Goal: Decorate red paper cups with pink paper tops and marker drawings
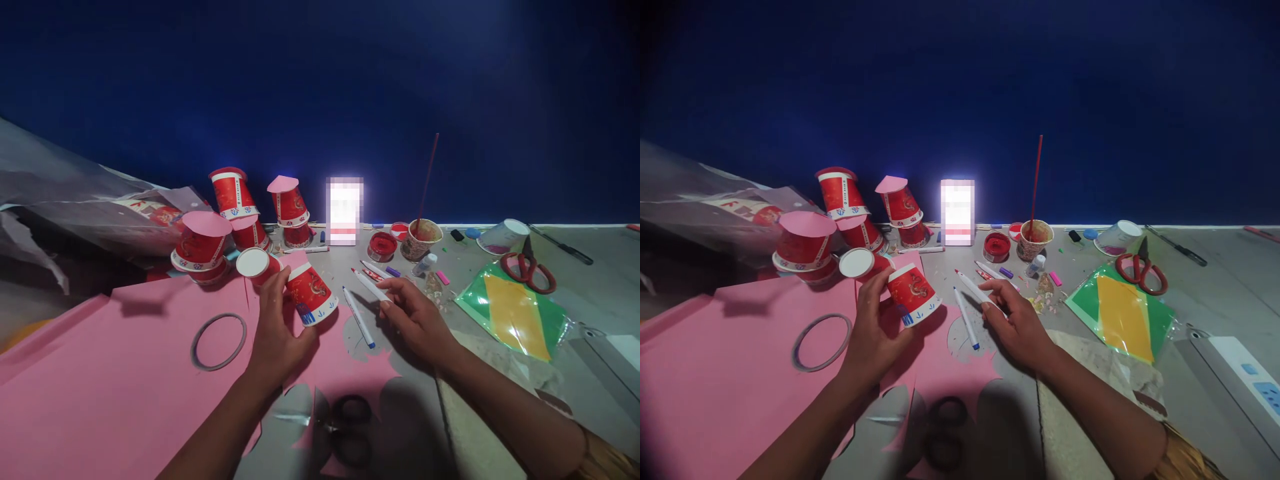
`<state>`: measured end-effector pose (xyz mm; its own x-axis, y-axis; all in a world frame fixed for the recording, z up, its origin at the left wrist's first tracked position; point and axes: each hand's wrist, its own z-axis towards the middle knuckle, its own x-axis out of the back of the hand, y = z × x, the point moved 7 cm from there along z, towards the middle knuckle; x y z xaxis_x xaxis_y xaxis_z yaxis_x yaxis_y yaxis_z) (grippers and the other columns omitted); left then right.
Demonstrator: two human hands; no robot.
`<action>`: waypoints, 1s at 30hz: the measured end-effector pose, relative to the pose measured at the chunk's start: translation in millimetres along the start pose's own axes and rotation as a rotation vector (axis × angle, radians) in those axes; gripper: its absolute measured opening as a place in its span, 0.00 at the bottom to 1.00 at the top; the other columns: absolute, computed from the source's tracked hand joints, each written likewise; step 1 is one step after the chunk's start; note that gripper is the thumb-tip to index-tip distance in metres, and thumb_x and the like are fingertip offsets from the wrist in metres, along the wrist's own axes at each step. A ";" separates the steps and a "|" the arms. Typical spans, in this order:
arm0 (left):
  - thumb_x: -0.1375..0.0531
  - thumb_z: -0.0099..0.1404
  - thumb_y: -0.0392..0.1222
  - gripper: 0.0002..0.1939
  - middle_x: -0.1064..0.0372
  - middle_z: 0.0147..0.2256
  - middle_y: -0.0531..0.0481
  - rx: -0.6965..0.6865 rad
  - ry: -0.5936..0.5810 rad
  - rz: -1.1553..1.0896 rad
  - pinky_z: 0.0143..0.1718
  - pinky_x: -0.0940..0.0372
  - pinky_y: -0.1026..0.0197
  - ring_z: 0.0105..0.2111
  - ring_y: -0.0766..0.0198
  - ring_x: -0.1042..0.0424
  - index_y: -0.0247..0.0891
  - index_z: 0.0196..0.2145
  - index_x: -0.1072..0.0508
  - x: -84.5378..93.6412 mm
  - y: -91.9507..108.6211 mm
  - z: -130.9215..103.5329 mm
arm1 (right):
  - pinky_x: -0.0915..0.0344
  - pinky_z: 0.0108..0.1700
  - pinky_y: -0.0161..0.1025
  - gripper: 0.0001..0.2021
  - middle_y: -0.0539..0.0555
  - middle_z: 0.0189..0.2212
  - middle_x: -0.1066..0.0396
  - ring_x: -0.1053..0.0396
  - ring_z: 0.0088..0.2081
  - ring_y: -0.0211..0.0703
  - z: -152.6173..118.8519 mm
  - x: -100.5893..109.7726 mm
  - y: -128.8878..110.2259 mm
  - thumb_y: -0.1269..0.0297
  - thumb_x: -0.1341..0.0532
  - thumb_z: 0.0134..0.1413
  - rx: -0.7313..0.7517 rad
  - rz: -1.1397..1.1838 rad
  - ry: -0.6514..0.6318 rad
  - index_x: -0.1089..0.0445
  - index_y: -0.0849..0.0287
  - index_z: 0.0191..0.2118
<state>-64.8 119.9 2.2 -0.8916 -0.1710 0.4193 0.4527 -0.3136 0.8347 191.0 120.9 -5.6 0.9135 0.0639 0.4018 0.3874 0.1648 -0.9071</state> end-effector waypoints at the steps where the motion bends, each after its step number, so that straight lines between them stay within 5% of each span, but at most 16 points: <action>1: 0.32 0.56 0.30 0.48 0.45 0.68 0.40 0.006 0.002 -0.003 0.65 0.30 0.37 0.67 0.43 0.35 0.49 0.71 0.42 -0.1 -0.4 0.0 | 0.37 0.32 0.39 0.13 0.45 0.24 0.30 0.29 0.27 0.42 0.1 0.2 0.4 0.59 0.40 0.65 -0.006 0.032 0.011 0.29 0.54 0.52; 7: 0.34 0.56 0.30 0.48 0.46 0.70 0.39 0.073 -0.031 -0.098 0.67 0.33 0.39 0.67 0.45 0.35 0.48 0.71 0.44 -4.7 -2.7 -0.8 | 0.39 0.28 0.37 0.12 0.46 0.23 0.29 0.35 0.23 0.38 0.0 4.6 15.6 0.56 0.31 0.56 -0.233 0.274 0.088 0.22 0.55 0.43; 13: 0.36 0.55 0.28 0.48 0.47 0.71 0.39 0.091 -0.080 -0.129 0.70 0.38 0.36 0.69 0.43 0.38 0.49 0.71 0.44 -6.4 -8.7 -2.0 | 0.42 0.24 0.36 0.20 0.48 0.20 0.30 0.37 0.21 0.37 -3.2 -6.9 24.1 0.54 0.20 0.40 -0.371 0.717 0.020 0.20 0.58 0.38; 25: 0.38 0.53 0.26 0.51 0.46 0.69 0.40 -0.078 -0.121 0.002 0.71 0.41 0.36 0.72 0.44 0.46 0.48 0.72 0.46 -6.7 -4.6 -0.9 | 0.53 0.22 0.32 0.16 0.42 0.20 0.50 0.60 0.22 0.33 6.0 -13.4 15.3 0.56 0.24 0.48 -0.470 1.001 0.012 0.32 0.54 0.27; 30: 0.37 0.54 0.27 0.50 0.46 0.69 0.40 -0.075 -0.103 0.025 0.70 0.39 0.35 0.71 0.44 0.44 0.49 0.71 0.46 -8.4 -3.9 -1.1 | 0.51 0.21 0.34 0.10 0.44 0.21 0.46 0.54 0.21 0.35 13.3 -13.3 -22.1 0.57 0.28 0.46 -0.466 0.992 -0.007 0.27 0.53 0.33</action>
<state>-59.0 121.5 -5.0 -0.8748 -0.0839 0.4771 0.4707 -0.3803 0.7961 168.6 129.5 10.8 0.8450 -0.0316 -0.5338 -0.5093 -0.3514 -0.7856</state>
